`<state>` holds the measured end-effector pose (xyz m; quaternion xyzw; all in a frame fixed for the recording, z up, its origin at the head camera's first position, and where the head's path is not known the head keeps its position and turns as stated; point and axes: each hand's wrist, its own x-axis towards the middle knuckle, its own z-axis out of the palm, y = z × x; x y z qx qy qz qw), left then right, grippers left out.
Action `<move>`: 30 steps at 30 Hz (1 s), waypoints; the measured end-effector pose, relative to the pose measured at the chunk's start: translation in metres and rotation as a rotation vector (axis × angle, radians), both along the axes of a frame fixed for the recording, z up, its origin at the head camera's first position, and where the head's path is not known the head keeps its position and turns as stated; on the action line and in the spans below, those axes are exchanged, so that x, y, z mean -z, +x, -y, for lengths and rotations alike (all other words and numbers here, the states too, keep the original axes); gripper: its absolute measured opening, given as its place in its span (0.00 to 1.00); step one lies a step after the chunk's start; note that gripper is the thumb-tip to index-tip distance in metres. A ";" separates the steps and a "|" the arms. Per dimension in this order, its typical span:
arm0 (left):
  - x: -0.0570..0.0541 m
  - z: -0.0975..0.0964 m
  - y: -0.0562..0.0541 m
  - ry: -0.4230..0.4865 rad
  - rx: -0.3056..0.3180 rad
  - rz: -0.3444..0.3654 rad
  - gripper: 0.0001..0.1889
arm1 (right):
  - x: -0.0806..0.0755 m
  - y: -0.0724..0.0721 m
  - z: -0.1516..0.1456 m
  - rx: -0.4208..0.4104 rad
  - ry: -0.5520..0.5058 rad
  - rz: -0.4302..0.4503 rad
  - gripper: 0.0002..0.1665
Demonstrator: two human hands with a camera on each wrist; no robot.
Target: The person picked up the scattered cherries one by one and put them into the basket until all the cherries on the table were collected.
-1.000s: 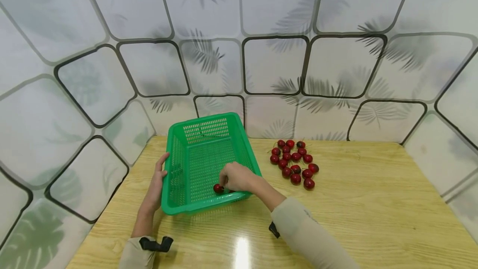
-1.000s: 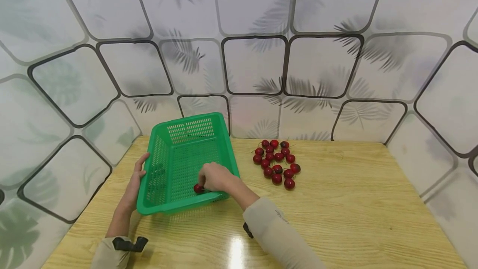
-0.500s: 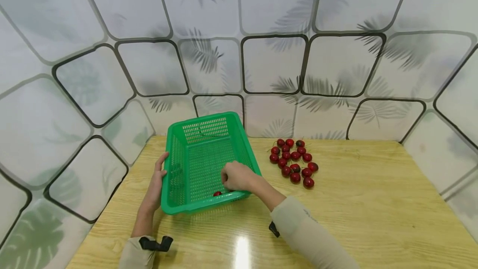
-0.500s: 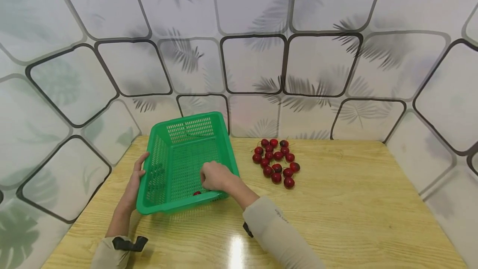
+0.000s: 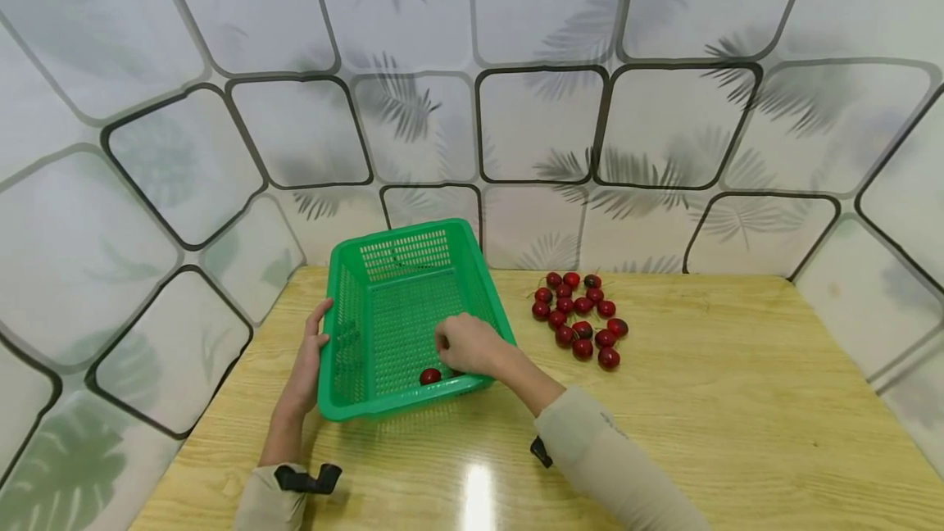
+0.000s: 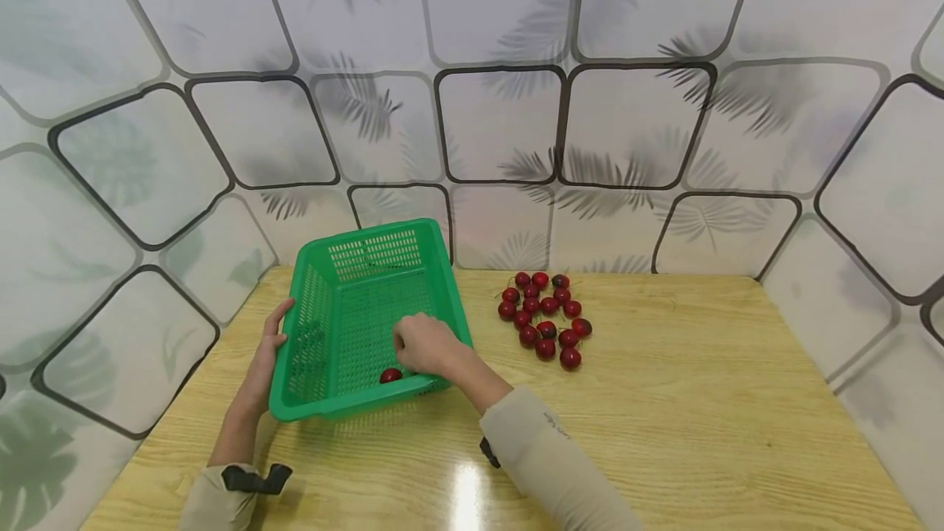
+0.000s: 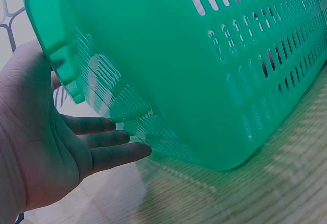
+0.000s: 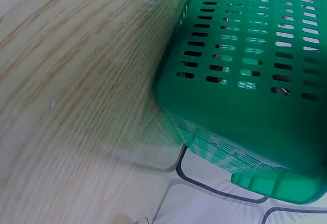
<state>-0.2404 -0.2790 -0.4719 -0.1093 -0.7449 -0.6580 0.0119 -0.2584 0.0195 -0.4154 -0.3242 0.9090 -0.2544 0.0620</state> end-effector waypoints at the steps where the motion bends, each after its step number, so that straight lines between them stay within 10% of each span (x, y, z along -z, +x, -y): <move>1: 0.000 0.000 0.000 0.000 -0.002 0.001 0.29 | 0.000 0.000 0.000 0.000 -0.019 -0.009 0.07; 15: -0.002 -0.001 0.001 -0.013 -0.007 0.021 0.29 | -0.010 0.000 -0.027 0.189 -0.377 -0.306 0.06; 30: -0.005 -0.002 0.003 -0.019 -0.009 0.025 0.29 | -0.006 -0.021 -0.129 0.529 -0.287 -0.158 0.08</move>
